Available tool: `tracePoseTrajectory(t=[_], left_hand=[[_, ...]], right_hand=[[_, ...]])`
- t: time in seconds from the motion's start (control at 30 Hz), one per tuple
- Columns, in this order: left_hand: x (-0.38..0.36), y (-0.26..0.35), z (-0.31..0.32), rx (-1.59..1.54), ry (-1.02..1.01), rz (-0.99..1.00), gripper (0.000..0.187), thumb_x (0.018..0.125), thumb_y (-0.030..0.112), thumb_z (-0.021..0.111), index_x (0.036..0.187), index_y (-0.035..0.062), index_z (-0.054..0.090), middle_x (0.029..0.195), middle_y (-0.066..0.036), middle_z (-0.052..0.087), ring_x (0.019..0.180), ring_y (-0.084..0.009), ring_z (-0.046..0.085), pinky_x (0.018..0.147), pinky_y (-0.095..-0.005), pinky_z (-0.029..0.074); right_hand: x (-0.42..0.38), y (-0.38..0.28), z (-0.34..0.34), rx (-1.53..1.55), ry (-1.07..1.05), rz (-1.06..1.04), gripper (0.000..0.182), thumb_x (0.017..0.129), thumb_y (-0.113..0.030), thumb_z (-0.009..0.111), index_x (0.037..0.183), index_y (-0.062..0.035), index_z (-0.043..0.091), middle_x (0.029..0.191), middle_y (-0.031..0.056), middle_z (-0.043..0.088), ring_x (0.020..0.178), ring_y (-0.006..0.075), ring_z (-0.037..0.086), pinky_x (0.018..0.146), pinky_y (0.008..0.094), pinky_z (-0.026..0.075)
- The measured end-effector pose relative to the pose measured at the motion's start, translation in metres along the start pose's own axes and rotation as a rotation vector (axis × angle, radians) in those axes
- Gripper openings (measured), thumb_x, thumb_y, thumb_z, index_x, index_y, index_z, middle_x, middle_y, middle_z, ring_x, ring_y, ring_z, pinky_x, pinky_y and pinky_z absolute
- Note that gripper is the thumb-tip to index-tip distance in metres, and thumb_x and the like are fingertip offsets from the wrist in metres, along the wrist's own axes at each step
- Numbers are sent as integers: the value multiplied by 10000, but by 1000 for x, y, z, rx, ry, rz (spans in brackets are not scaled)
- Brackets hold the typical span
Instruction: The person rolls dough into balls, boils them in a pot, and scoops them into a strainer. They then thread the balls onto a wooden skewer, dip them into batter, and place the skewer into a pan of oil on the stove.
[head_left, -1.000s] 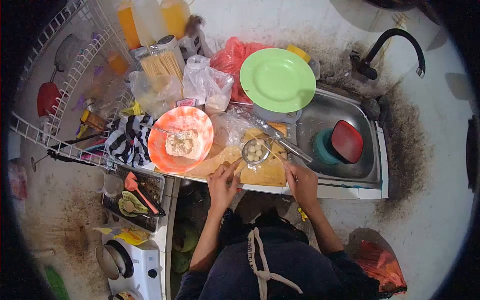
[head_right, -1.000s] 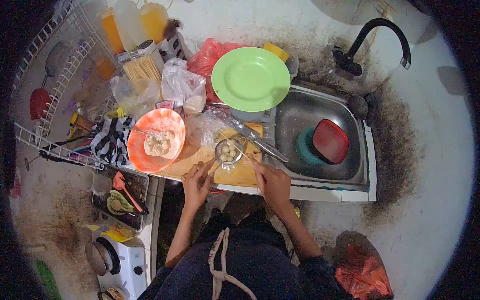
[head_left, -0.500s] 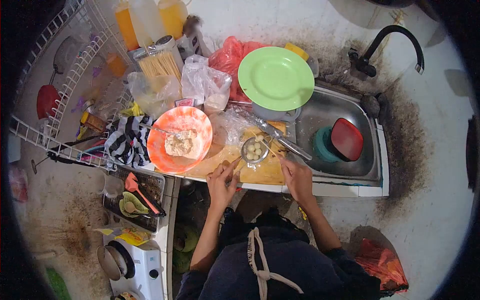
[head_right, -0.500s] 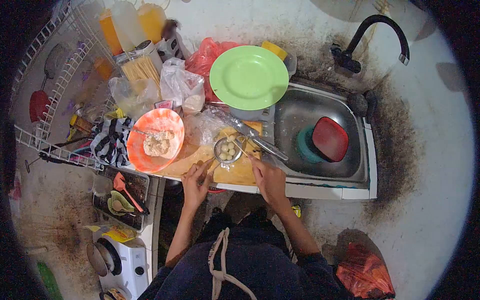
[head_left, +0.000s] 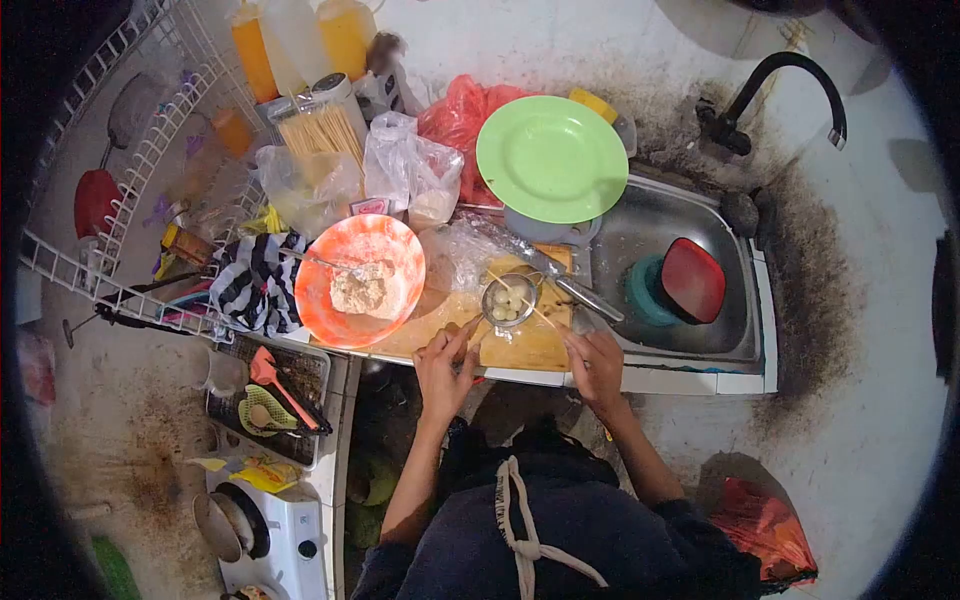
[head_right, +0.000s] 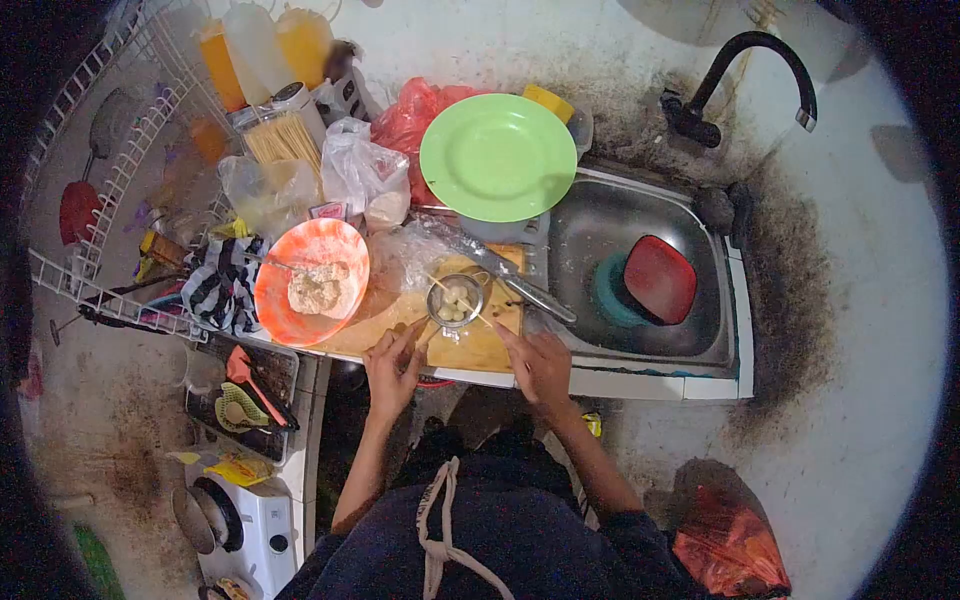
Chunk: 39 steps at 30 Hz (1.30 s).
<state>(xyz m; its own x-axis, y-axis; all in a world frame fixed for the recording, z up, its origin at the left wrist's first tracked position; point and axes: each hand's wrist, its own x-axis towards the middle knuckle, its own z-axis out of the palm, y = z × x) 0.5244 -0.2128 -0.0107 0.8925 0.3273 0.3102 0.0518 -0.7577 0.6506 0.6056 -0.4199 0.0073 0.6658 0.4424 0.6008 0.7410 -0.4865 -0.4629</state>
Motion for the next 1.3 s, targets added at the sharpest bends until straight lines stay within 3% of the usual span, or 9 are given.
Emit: tracePoseTrajectory(t=[0.07,0.37,0.57,0.87,0.97,1.3], left_hand=[[0,-1,2,-9,7,2,361,784,165,605,1144,149,574,646,-1,390,631,-142,428,666,-295,276],[-1,-3,3,18,7,-1,390,772,142,599,1160,171,566,683,-4,412,673,-136,464,654,-289,274],[-1,-1,2,2,12,-16,392,768,139,604,1158,169,569,678,-7,414,677,-141,468,664,-294,282],[-2,-4,5,17,16,-17,366,769,135,608,1134,155,588,671,-9,409,676,-144,466,673,-297,285],[-2,-5,4,-21,11,-18,359,774,135,605,1132,151,592,668,-6,404,672,-140,460,676,-295,283],[-2,-3,3,-27,11,-29,360,770,138,603,1129,163,595,675,-8,413,677,-145,464,685,-299,285]], right_hand=[[-8,5,-1,39,62,-73,400,672,13,608,1053,-107,629,619,56,492,553,207,451,523,323,354],[-29,10,-7,121,53,-78,353,656,3,618,991,-102,654,622,53,504,524,201,459,478,318,357],[-21,-11,-33,23,-247,332,217,767,-54,579,969,-79,653,593,80,530,476,217,509,481,342,414],[-1,-26,-49,-123,-370,360,181,822,-171,557,957,-106,658,642,90,594,541,238,581,503,351,447],[6,-28,-44,-101,-287,328,165,821,-148,571,945,-92,666,558,106,535,457,229,511,461,333,395],[13,-24,-38,-153,-341,294,179,817,-174,550,952,-136,662,628,112,590,522,256,571,486,362,431]])
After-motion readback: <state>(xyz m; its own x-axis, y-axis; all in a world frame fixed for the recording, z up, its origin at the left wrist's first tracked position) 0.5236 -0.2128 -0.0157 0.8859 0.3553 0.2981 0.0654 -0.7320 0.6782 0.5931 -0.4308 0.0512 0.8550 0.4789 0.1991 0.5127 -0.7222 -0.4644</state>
